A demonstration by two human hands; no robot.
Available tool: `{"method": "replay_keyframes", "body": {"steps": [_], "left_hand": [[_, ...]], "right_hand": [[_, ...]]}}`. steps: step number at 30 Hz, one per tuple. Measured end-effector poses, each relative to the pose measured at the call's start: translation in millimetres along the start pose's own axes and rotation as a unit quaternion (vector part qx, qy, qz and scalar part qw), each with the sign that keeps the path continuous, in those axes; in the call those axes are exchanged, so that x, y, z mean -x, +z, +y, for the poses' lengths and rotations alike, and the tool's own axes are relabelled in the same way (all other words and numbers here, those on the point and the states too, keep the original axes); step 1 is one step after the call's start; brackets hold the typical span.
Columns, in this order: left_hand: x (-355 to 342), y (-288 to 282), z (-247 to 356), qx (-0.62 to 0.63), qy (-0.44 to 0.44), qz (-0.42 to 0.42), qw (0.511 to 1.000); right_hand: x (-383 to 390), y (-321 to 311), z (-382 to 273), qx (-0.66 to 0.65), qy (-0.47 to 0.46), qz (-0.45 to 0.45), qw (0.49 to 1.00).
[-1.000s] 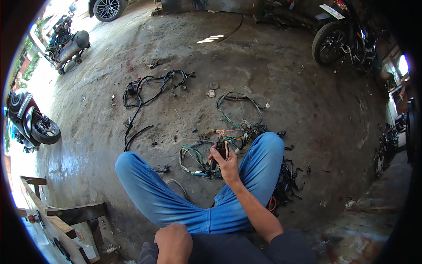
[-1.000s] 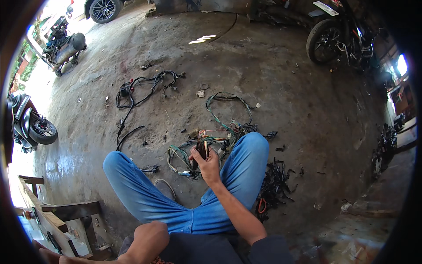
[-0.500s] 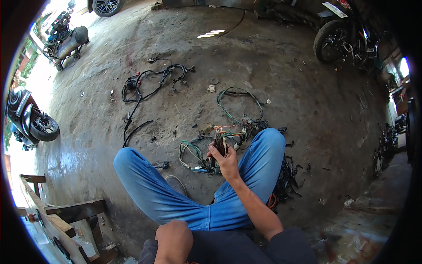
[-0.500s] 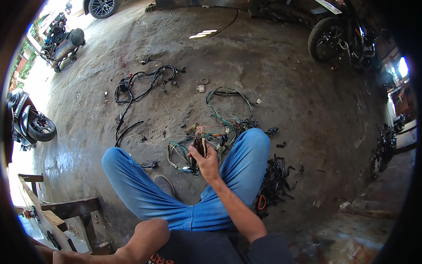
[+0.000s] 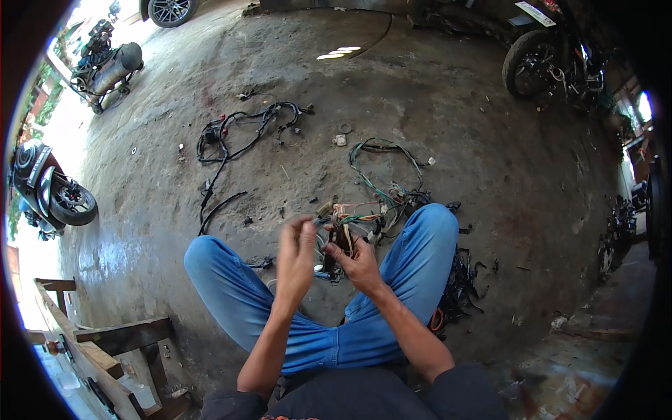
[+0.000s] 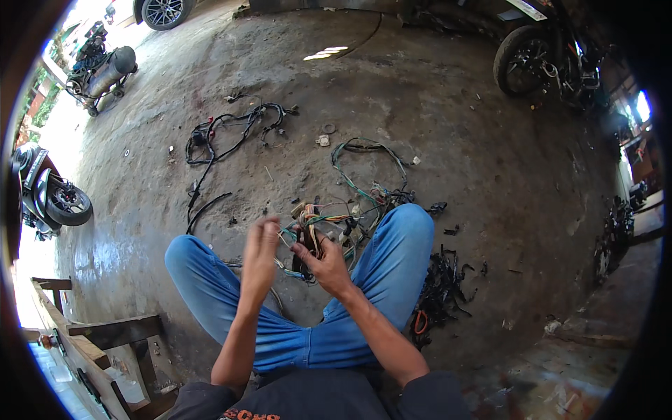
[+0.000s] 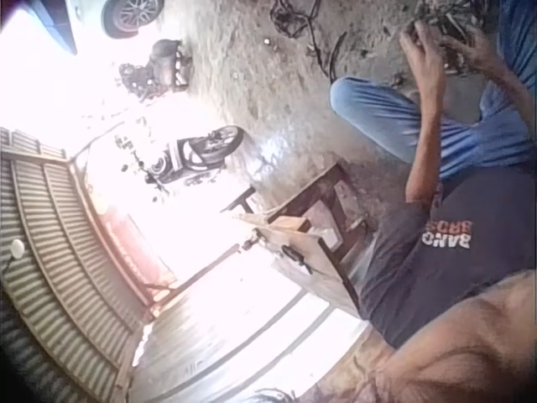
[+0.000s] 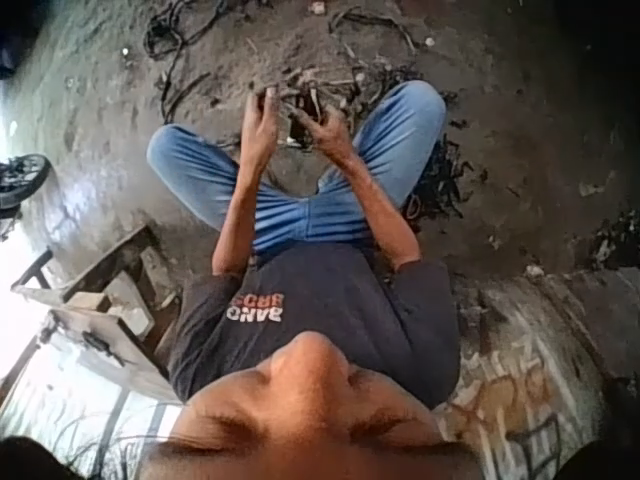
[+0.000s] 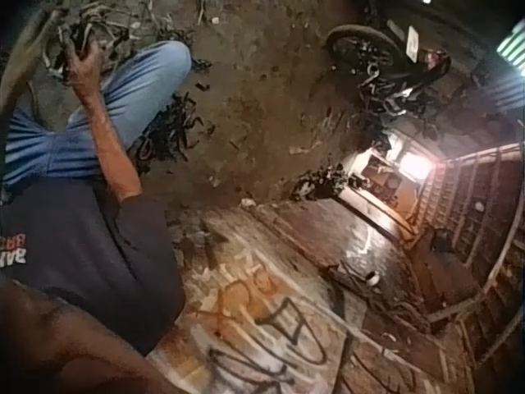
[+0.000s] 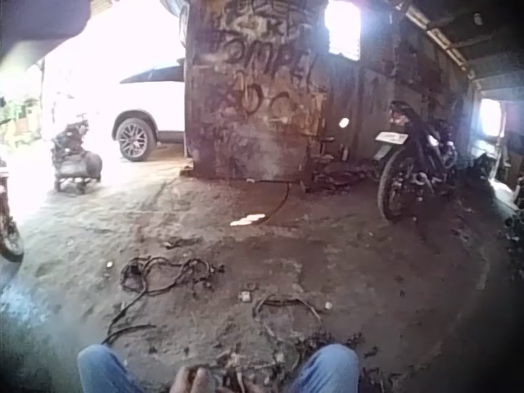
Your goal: Inspecting and untangling a motorcycle wiring harness on the floor.
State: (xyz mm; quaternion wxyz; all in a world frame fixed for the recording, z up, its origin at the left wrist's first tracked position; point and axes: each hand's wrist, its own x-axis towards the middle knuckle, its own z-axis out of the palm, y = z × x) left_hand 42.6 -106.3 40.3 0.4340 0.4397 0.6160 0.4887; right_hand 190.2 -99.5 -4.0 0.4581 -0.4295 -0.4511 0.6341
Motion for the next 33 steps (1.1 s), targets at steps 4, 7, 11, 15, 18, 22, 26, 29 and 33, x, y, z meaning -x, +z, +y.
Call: {"method": "replay_keyframes", "body": {"steps": [4,7,11,15,18,22,26,29,33], "left_hand": [[-17.7,-1.2,-43.3,0.305,-0.225,-0.214,0.9],[-21.5,-9.0,-42.8,0.366,-0.213,-0.248,0.871],[-16.6,-9.1,-37.1,0.421,-0.193,-0.257,0.848],[-11.9,-14.6,-26.4,0.464,-0.169,-0.24,0.836],[-8.0,-19.9,-24.7,0.45,-0.166,-0.218,0.85],[2.0,-23.6,0.0,0.431,-0.166,-0.216,0.86],[8.2,-25.9,21.5,0.422,-0.179,-0.208,0.864],[6.7,-28.6,24.5,0.435,-0.191,-0.2,0.857],[2.6,-30.4,21.8,0.465,-0.192,-0.224,0.835]], "right_hand": [[3.7,-3.7,5.3,0.093,0.027,-0.116,0.988],[10.0,-14.9,-16.5,0.122,0.073,-0.159,0.977],[24.3,-19.0,-29.8,0.046,0.1,-0.118,0.987],[34.9,-20.3,-62.9,-0.005,0.111,-0.039,0.993],[42.2,-30.7,-70.8,-0.106,0.137,-0.013,0.985],[46.1,-31.3,-88.6,-0.212,0.146,0.002,0.966],[43.7,-27.3,-97.5,-0.233,0.117,0.011,0.966],[38.9,-20.0,-104.1,-0.303,0.021,-0.03,0.952],[34.1,-13.5,-111.4,-0.258,-0.028,-0.048,0.965]]}}
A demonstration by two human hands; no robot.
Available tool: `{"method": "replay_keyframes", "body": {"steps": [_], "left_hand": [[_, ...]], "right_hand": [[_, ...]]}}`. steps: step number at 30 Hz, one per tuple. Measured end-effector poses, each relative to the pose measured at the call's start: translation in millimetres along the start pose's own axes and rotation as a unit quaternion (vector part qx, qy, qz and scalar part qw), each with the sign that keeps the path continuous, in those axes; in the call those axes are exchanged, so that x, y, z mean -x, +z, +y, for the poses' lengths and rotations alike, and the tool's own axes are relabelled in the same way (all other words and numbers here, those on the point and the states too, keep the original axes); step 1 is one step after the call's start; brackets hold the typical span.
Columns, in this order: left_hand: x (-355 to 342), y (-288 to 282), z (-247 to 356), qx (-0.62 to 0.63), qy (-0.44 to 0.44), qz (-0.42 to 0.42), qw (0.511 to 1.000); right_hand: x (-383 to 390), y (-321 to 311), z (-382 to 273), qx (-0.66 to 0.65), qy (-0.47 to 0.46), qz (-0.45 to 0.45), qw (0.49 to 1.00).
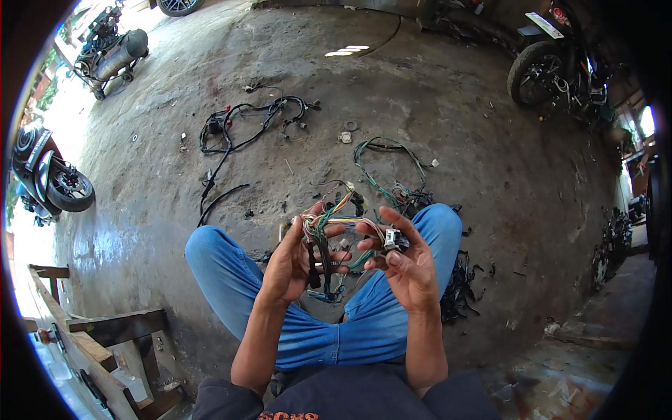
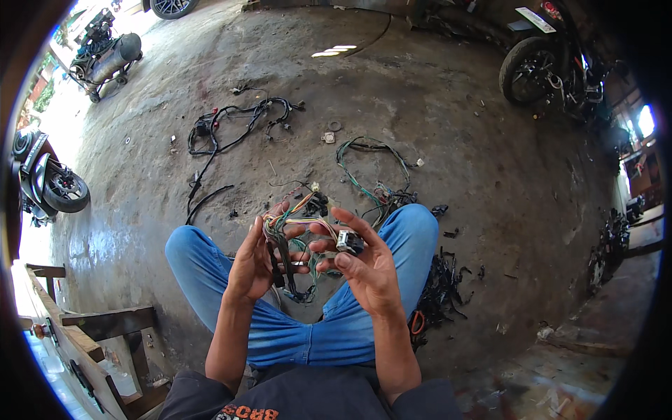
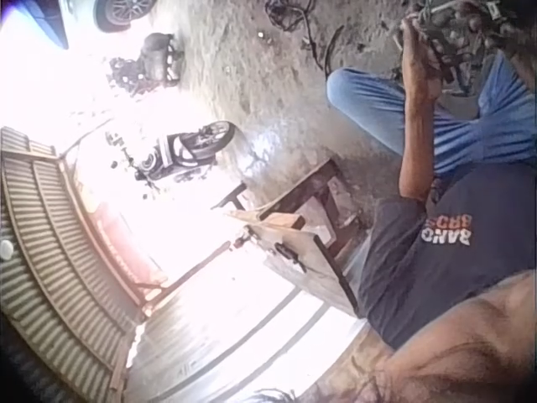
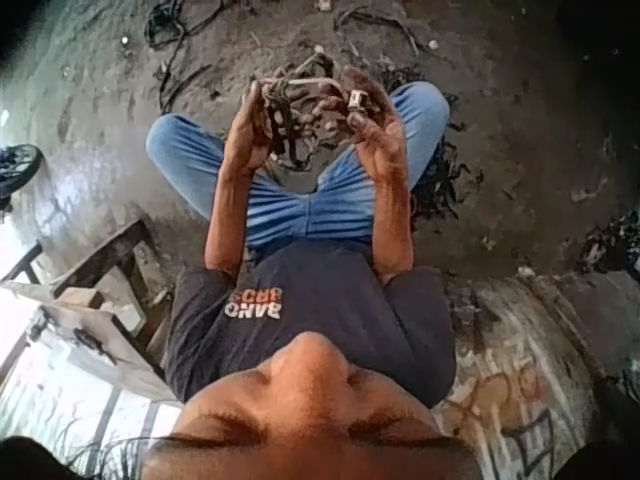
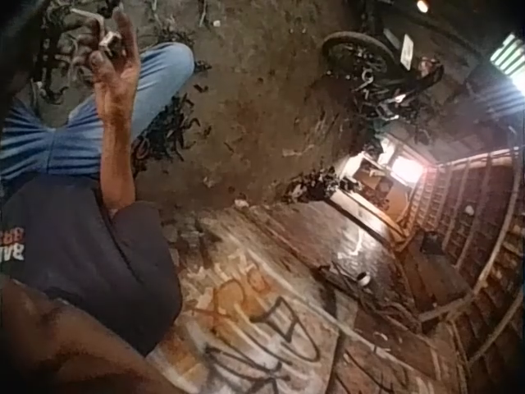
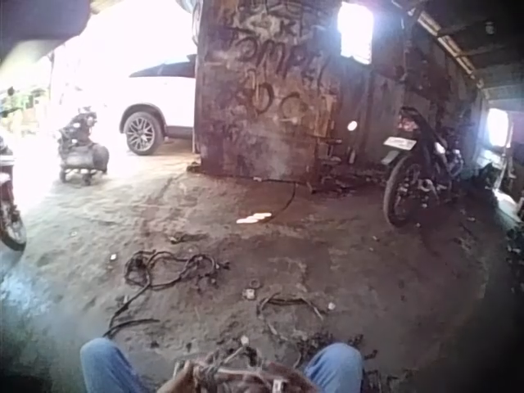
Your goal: Inspecting and untangling a motorcycle wiring harness on the floor.
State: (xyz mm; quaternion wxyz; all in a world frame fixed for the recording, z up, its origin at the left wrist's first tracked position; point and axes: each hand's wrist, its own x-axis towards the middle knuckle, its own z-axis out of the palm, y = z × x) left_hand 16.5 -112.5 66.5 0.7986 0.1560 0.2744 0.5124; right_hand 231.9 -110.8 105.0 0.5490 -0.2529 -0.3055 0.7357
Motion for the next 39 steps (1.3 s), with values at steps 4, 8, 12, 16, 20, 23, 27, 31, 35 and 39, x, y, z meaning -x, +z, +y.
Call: {"method": "replay_keyframes", "body": {"steps": [4,8,12,16,20,23,27,31,35,39], "left_hand": [[0.5,1.3,3.6,0.05,-0.018,-0.006,0.999],[-8.9,-3.1,7.4,0.085,0.052,0.034,0.994],[-33.1,-1.3,29.8,0.117,0.095,0.06,0.987],[-52.7,4.1,63.5,0.181,0.108,0.028,0.977],[-68.1,9.8,85.1,0.195,0.115,0.01,0.974],[-77.1,10.0,88.2,0.221,0.108,0.022,0.969],[-81.7,1.2,88.0,0.213,0.119,0.035,0.969],[-83.8,-11.0,85.6,0.208,0.123,0.057,0.969],[-90.7,-19.1,80.0,0.181,0.121,0.097,0.971],[-97.1,-30.1,76.7,0.167,0.112,0.092,0.975]], "right_hand": [[-14.3,2.0,-1.2,0.012,-0.008,-0.021,1.0],[-20.8,-21.2,35.9,0.001,-0.002,0.062,0.998],[-5.5,-52.6,101.6,0.17,0.0,0.067,0.983],[5.2,-41.4,109.6,0.375,0.009,-0.054,0.925],[3.7,-21.7,101.1,0.489,-0.044,-0.046,0.87],[-0.1,-22.6,95.3,0.422,-0.013,-0.015,0.907],[0.5,-45.4,94.7,0.372,-0.034,0.012,0.927],[-0.8,-44.1,88.3,0.245,-0.003,0.005,0.969],[-4.3,-42.2,77.6,0.176,0.042,0.015,0.983],[-9.7,-46.9,76.1,0.165,0.062,0.022,0.984]]}}
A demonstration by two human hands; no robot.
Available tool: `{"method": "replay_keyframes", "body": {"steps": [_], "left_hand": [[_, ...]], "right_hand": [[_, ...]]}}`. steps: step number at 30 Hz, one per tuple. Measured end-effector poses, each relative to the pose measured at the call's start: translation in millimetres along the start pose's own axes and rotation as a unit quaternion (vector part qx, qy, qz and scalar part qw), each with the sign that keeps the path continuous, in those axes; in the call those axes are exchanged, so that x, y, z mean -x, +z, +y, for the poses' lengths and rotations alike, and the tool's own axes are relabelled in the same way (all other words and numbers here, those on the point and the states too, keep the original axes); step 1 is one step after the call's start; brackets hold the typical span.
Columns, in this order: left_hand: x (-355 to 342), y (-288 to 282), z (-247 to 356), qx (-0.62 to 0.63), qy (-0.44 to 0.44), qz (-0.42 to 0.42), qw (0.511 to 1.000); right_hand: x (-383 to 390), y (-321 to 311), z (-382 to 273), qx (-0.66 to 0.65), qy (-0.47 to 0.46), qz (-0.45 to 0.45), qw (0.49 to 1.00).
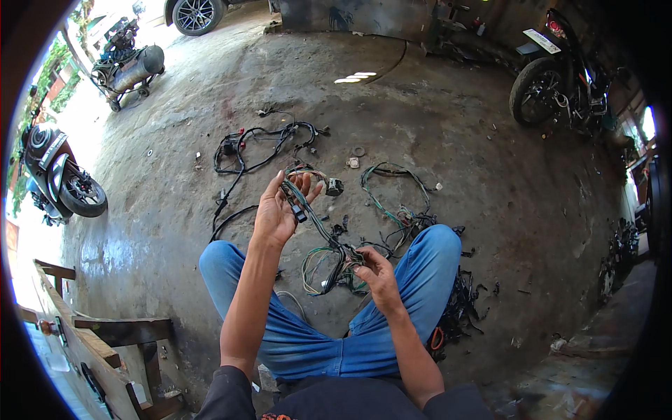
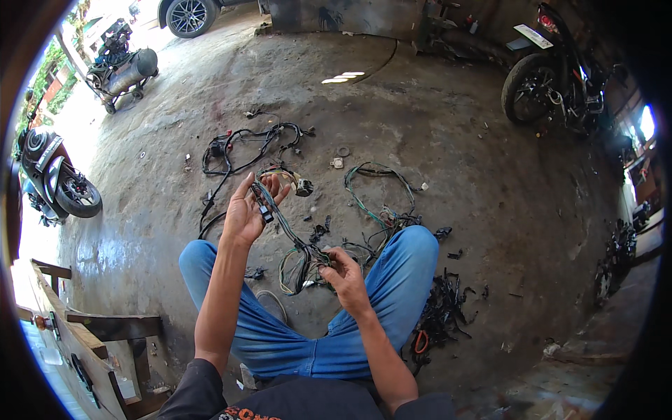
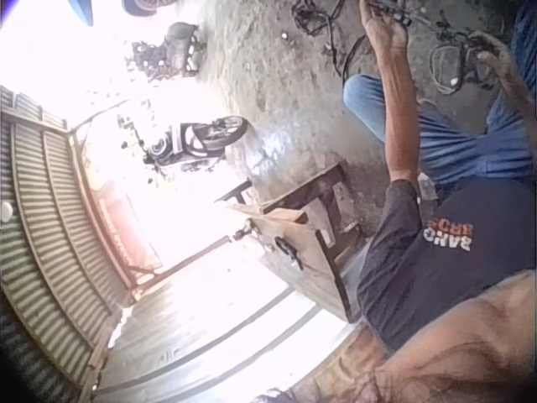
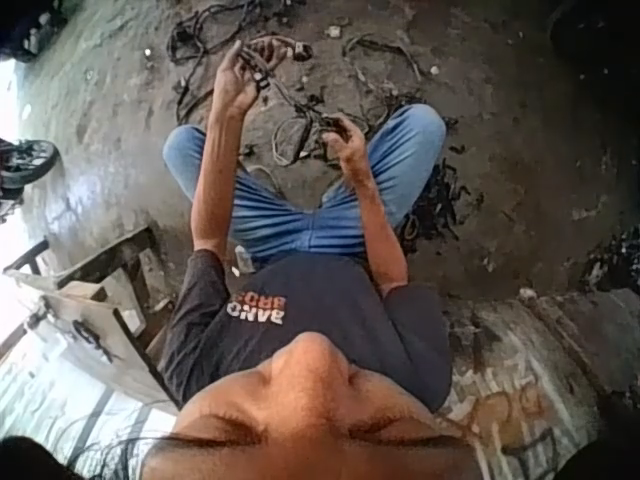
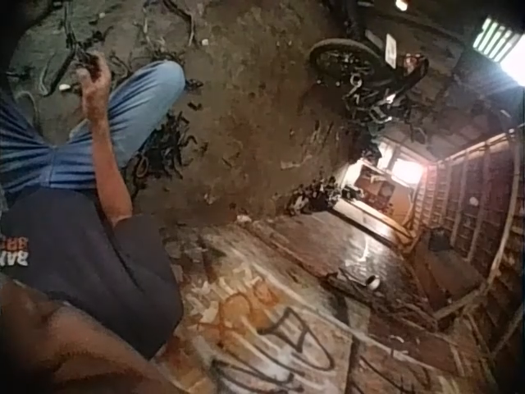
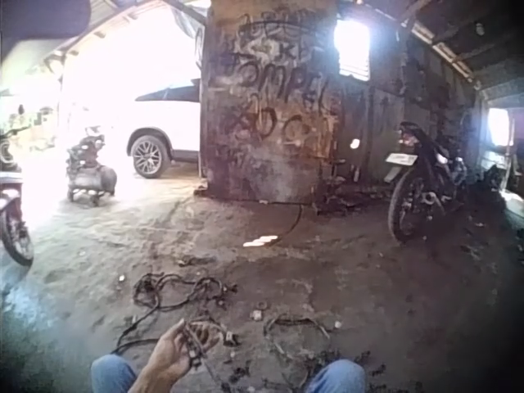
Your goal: Inspecting and untangling a motorcycle wiring harness on the floor.
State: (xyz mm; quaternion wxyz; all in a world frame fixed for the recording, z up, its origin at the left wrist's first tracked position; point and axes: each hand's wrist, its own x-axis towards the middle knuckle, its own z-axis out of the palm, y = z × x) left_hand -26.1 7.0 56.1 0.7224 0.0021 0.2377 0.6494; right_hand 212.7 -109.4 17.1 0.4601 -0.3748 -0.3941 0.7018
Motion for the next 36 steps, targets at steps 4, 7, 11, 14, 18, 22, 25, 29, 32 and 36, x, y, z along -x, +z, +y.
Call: {"method": "replay_keyframes", "body": {"steps": [4,7,11,14,18,22,25,29,32,36], "left_hand": [[-2.5,-15.8,3.1,-0.031,-0.015,-0.032,0.999],[3.2,-29.1,6.4,-0.205,-0.09,0.028,0.974],[10.7,-44.6,-6.5,-0.326,-0.082,0.072,0.939],[15.7,-37.4,-7.2,-0.348,-0.064,0.063,0.933],[13.6,-36.7,0.9,-0.302,-0.023,0.042,0.952],[8.2,-48.1,2.4,-0.272,-0.011,0.048,0.961],[10.0,-48.5,-0.3,-0.277,-0.018,0.054,0.959],[14.4,-41.1,-4.2,-0.28,-0.024,0.039,0.959],[19.8,-30.1,-7.2,-0.285,-0.027,0.013,0.958],[22.5,-25.0,-9.3,-0.29,-0.041,-0.007,0.956]], "right_hand": [[-4.0,-10.0,14.4,0.201,-0.045,0.018,0.978],[-2.3,-13.1,23.2,0.366,-0.095,0.004,0.926],[1.8,-12.2,40.4,0.526,-0.077,-0.054,0.845],[-3.1,-8.9,40.9,0.544,-0.071,-0.057,0.834],[-11.2,-10.1,42.8,0.52,-0.08,-0.005,0.85],[-15.3,-9.5,46.1,0.51,-0.085,0.006,0.856],[-15.1,-9.6,48.4,0.517,-0.073,-0.003,0.853],[-14.3,-10.7,51.4,0.528,-0.065,-0.01,0.847],[-13.5,-11.0,50.1,0.522,-0.061,-0.015,0.85],[-13.6,-11.8,49.1,0.525,-0.062,-0.023,0.848]]}}
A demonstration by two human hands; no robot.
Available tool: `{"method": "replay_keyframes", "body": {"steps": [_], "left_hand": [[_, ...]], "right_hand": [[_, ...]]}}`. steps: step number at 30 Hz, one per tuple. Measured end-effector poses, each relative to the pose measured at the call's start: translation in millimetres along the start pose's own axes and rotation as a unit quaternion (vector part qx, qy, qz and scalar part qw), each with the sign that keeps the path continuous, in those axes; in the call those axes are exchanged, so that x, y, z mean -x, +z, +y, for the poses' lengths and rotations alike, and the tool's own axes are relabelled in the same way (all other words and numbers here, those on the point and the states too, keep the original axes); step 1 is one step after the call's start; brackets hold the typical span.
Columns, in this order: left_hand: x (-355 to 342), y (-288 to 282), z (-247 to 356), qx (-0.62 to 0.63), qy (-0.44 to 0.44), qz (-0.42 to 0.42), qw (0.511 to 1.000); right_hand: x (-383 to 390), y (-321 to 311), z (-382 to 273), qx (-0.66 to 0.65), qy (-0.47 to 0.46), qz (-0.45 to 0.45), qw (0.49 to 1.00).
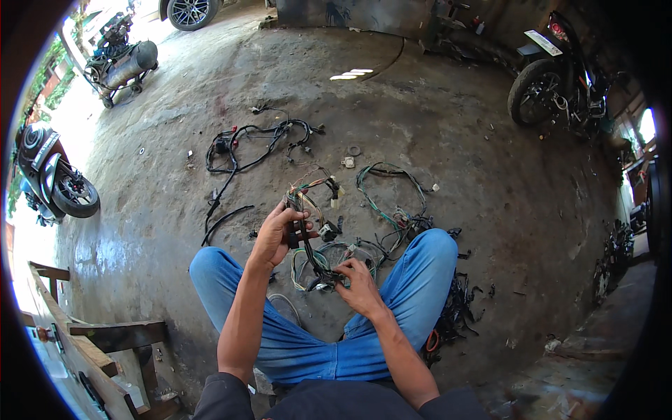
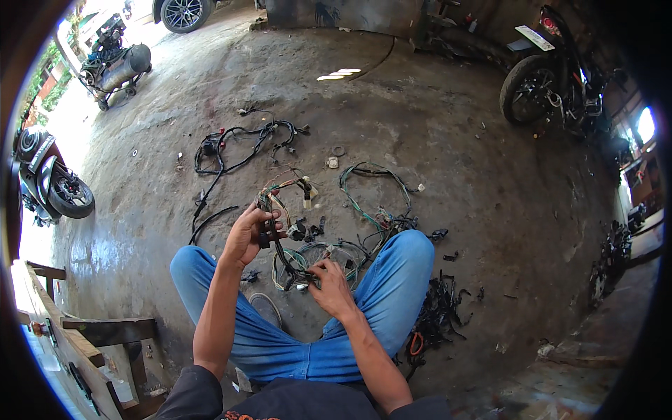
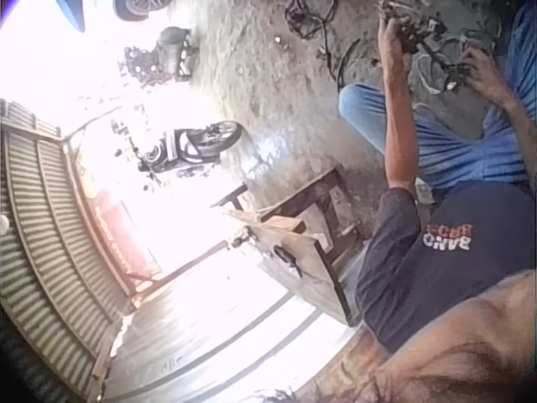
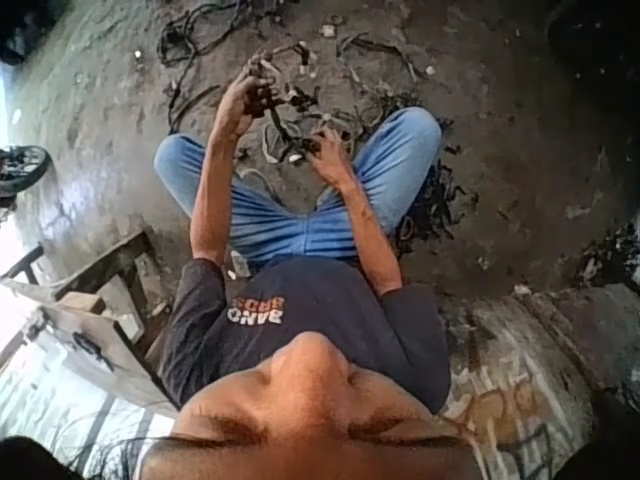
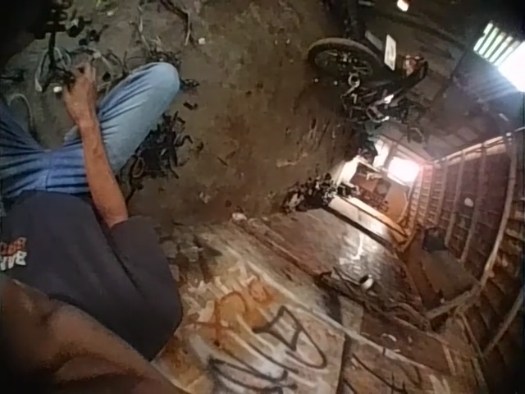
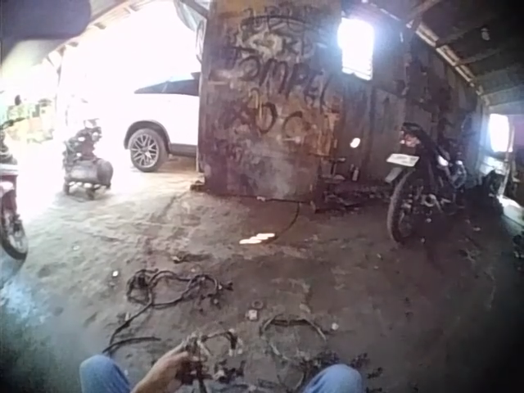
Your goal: Inspecting and untangling a motorcycle wiring harness on the floor.
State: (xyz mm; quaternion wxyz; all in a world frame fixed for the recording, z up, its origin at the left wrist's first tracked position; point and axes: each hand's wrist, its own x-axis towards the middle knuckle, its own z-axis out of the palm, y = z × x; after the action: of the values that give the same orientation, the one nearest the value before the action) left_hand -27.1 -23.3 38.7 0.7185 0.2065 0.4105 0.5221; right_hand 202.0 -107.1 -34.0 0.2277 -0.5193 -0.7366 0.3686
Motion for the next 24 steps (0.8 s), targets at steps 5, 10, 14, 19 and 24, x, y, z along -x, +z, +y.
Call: {"method": "replay_keyframes", "body": {"steps": [5,10,14,19,24], "left_hand": [[1.3,-0.2,-1.4,0.006,-0.001,-0.02,1.0],[6.8,6.4,0.5,0.016,0.004,-0.056,0.998],[11.5,5.2,-4.3,0.03,0.004,-0.077,0.997],[13.5,-1.7,-11.3,0.057,0.01,-0.096,0.994],[14.8,-7.7,-13.7,0.072,0.016,-0.101,0.992]], "right_hand": [[0.0,-1.2,-2.3,0.004,0.001,-0.006,1.0],[0.6,0.4,-0.5,-0.003,0.002,-0.005,1.0],[1.9,1.3,0.6,-0.002,-0.004,-0.006,1.0],[1.2,1.6,0.6,0.0,-0.019,-0.005,1.0],[1.8,1.2,-0.1,0.001,-0.023,-0.01,1.0]]}}
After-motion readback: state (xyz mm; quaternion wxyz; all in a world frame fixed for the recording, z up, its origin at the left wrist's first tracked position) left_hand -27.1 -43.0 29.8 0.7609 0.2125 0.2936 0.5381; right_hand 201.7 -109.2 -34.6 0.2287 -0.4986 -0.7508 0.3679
